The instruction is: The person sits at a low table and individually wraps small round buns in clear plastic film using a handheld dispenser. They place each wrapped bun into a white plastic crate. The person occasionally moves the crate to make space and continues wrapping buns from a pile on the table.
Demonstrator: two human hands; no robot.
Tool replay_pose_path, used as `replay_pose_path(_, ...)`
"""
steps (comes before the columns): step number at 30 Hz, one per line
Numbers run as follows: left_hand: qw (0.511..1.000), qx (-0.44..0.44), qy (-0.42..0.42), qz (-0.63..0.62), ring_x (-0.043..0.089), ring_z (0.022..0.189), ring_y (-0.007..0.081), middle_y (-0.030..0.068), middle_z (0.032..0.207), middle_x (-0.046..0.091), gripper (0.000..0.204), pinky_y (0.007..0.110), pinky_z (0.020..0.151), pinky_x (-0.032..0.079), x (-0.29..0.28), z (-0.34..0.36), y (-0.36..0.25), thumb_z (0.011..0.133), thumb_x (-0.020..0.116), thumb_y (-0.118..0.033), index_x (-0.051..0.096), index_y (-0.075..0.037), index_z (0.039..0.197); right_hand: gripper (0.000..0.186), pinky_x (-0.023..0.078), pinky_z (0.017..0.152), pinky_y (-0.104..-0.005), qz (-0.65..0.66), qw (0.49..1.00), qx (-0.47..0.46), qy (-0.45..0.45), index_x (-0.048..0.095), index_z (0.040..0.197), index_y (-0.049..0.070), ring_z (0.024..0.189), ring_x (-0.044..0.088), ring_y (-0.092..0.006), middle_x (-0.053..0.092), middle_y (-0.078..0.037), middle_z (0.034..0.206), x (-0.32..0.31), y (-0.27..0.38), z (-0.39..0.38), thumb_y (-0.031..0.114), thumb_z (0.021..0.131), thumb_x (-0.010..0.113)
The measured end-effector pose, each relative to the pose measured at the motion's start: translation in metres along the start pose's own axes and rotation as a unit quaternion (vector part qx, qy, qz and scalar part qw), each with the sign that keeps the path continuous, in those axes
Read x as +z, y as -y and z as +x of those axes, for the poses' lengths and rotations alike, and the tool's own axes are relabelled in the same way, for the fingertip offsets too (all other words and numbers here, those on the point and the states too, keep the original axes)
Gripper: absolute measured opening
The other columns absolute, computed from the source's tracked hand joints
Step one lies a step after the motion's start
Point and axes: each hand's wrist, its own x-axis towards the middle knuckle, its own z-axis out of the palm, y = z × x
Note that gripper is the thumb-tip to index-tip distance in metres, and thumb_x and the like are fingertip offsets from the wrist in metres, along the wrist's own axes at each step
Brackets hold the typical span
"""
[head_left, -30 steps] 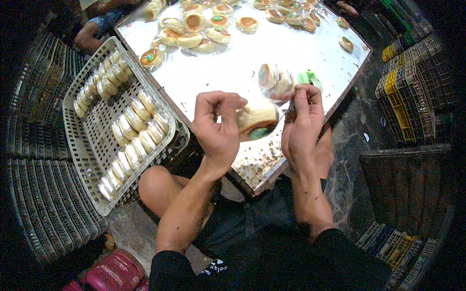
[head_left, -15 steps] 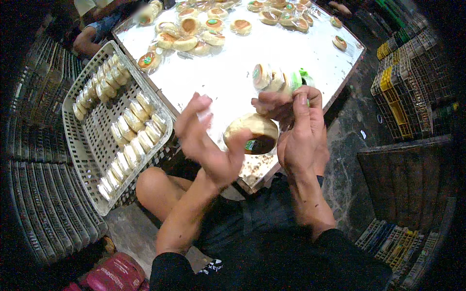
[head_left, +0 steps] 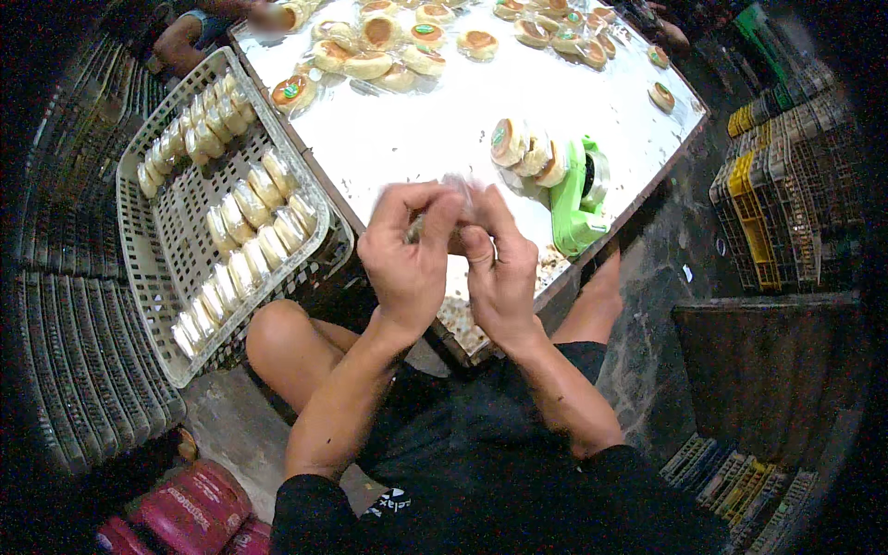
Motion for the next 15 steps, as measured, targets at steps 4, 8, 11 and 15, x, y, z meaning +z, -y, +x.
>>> replay_pose_path(4,0.99,0.122,0.066,-0.001,0.054,0.087,0.0095,0.0047,0.094,0.059,0.017,0.023,0.079,0.044,-0.014,0.012,0.018,0.09,0.066,-0.013,0.06,0.0,0.099,0.031,0.044,0.089,-0.0442,-0.174,0.963,-0.202,-0.025,0.059,0.111,0.006,0.086,0.061,-0.0288,0.064,-0.013,0.094,-0.014,-0.005,0.017,0.002,0.081,0.067)
replay_pose_path(8,0.987,-0.049,0.09,-0.126,0.055,0.084,0.009,0.0068,0.093,0.059,0.046,0.021,0.078,0.044,-0.012,0.009,0.007,0.087,0.066,-0.004,0.045,0.0,0.127,0.032,0.045,0.066,-0.0376,-0.03,0.99,-0.138,0.012,0.061,0.103,0.007,0.07,0.057,-0.0234,0.061,-0.009,0.083,-0.021,-0.012,0.023,-0.003,0.074,0.07)
replay_pose_path(11,0.986,-0.105,0.052,-0.119,0.056,0.086,0.0091,0.0075,0.09,0.06,0.06,0.022,0.075,0.046,-0.009,0.004,0.003,0.083,0.067,0.002,0.035,0.001,0.134,0.024,0.047,0.065,-0.034,-0.062,0.988,-0.138,0.007,0.063,0.098,0.005,0.072,0.059,-0.0223,0.061,-0.009,0.082,-0.025,-0.009,0.021,-0.003,0.076,0.069)
replay_pose_path(15,0.989,-0.057,0.05,-0.127,0.058,0.079,0.0098,0.0048,0.082,0.061,0.06,0.023,0.072,0.049,-0.003,0.008,0.005,0.083,0.068,-0.001,0.034,0.004,0.133,0.023,0.049,0.066,-0.034,-0.025,0.991,-0.13,-0.012,0.066,0.092,0.003,0.072,0.06,-0.023,0.062,-0.01,0.081,-0.024,-0.017,0.025,-0.004,0.071,0.071)
